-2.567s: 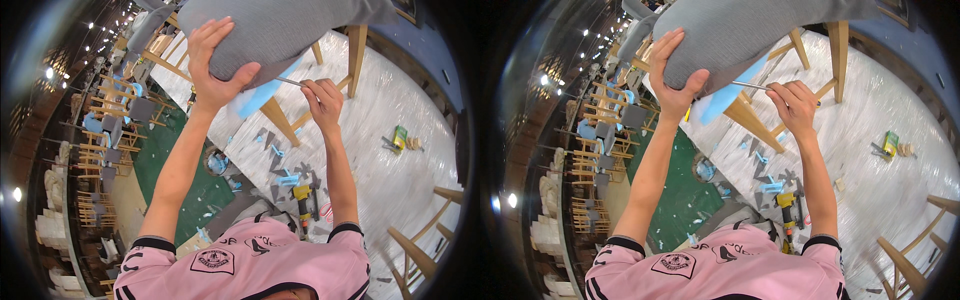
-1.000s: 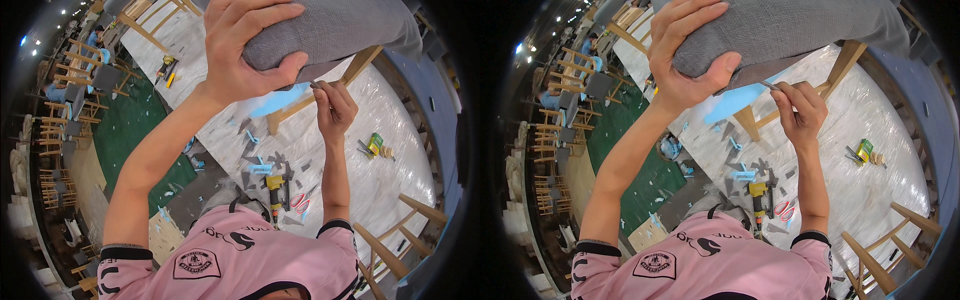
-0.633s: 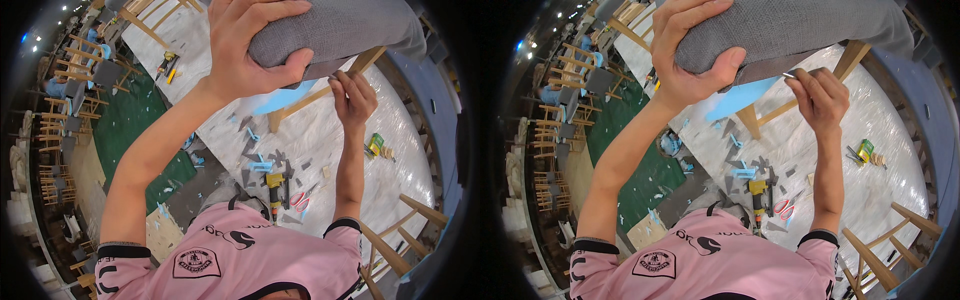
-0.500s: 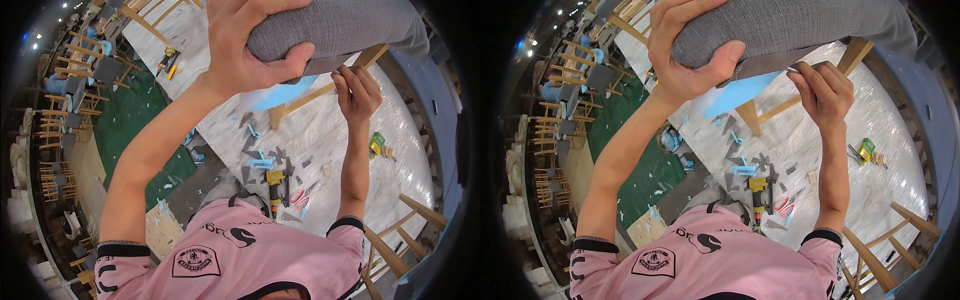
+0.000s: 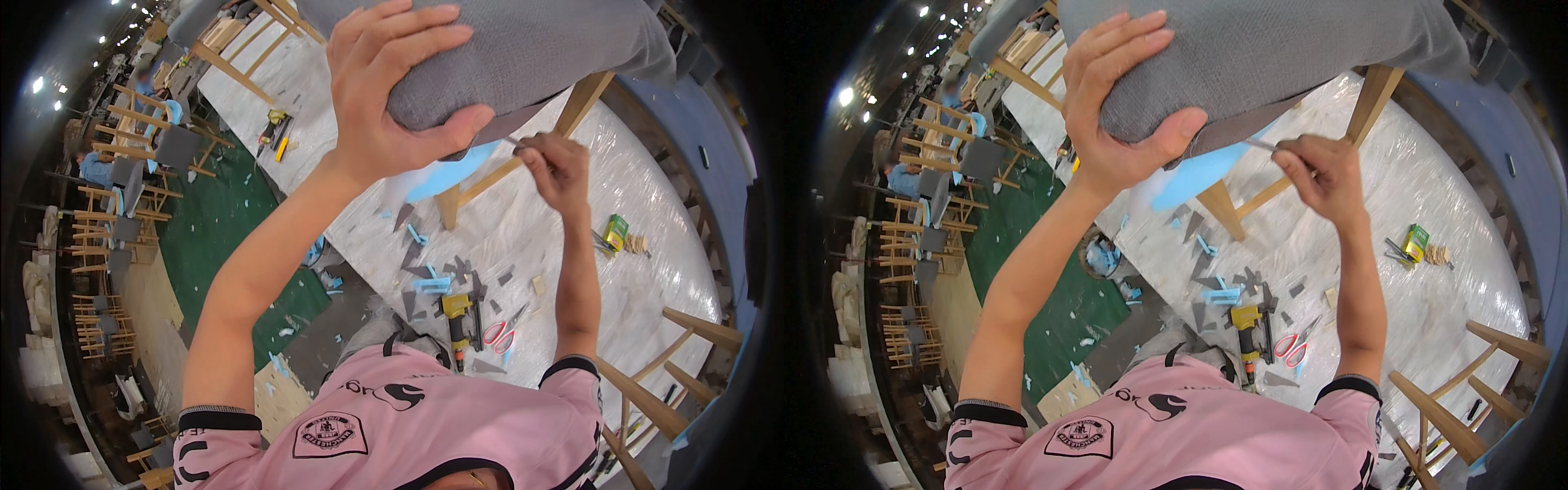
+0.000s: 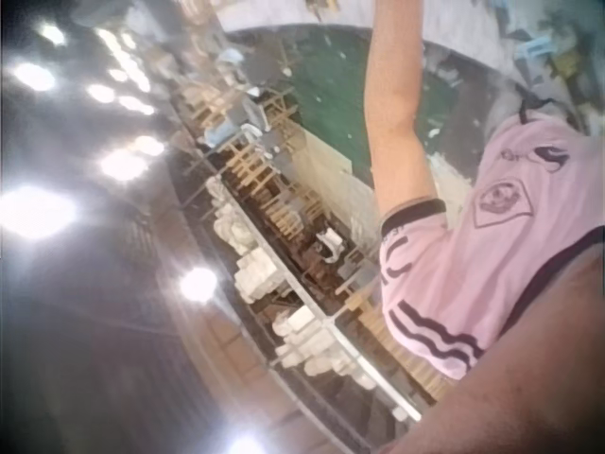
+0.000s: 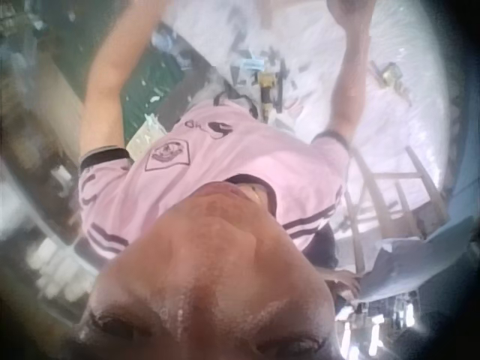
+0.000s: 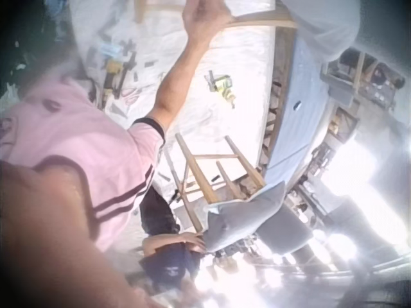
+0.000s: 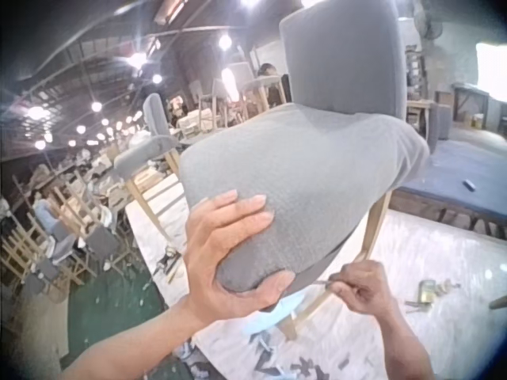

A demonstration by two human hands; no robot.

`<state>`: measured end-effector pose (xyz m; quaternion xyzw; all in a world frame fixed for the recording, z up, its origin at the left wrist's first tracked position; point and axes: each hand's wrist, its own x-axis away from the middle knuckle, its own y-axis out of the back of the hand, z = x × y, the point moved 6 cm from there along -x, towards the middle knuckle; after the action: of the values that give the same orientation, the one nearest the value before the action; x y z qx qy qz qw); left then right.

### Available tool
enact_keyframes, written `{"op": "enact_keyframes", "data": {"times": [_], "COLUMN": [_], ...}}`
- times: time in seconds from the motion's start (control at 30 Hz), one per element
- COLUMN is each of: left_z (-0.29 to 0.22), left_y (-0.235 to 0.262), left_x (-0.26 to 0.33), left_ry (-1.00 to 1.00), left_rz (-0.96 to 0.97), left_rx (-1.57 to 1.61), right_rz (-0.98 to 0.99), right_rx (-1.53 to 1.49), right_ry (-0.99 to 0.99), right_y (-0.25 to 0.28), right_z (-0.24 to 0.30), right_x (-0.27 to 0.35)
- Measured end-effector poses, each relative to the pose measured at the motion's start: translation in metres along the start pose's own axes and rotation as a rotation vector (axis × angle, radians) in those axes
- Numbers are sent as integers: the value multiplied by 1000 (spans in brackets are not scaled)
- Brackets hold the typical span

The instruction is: The person staples gray fabric onto the underside of a wooden chair seat. They use scissors to trim excess fabric and a staple gun to secure the material, repeatedly pulling and adjusting the fabric to ensure a tight fit.

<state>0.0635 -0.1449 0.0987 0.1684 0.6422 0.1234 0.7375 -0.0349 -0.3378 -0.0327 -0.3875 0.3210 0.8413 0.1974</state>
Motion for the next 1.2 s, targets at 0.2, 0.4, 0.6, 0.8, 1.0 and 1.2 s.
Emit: {"op": "enact_keyframes", "data": {"times": [0.2,0.4,0.6,0.8,1.0,1.2], "left_z": [4,-2,0,-5,8,-1], "left_y": [1,4,4,0,2,-6], "left_x": [4,4,0,2,19,29], "left_ry": [1,53,-17,16,132,187], "left_rz": [4,-5,-17,26,-119,-240], "left_rx": [-2,-28,-24,-24,17,37], "right_rz": [4,27,63,92,-90,-40], "right_rx": [-317,-440,-486,-428,-256,279], "right_ry": [-179,-246,-310,-398,-950,-1354], "right_y": [-33,-46,-43,-37,-75,-48], "right_z": [-2,-8,-8,-1,-50,-80], "right_x": [8,15,25,30,265,468]}}
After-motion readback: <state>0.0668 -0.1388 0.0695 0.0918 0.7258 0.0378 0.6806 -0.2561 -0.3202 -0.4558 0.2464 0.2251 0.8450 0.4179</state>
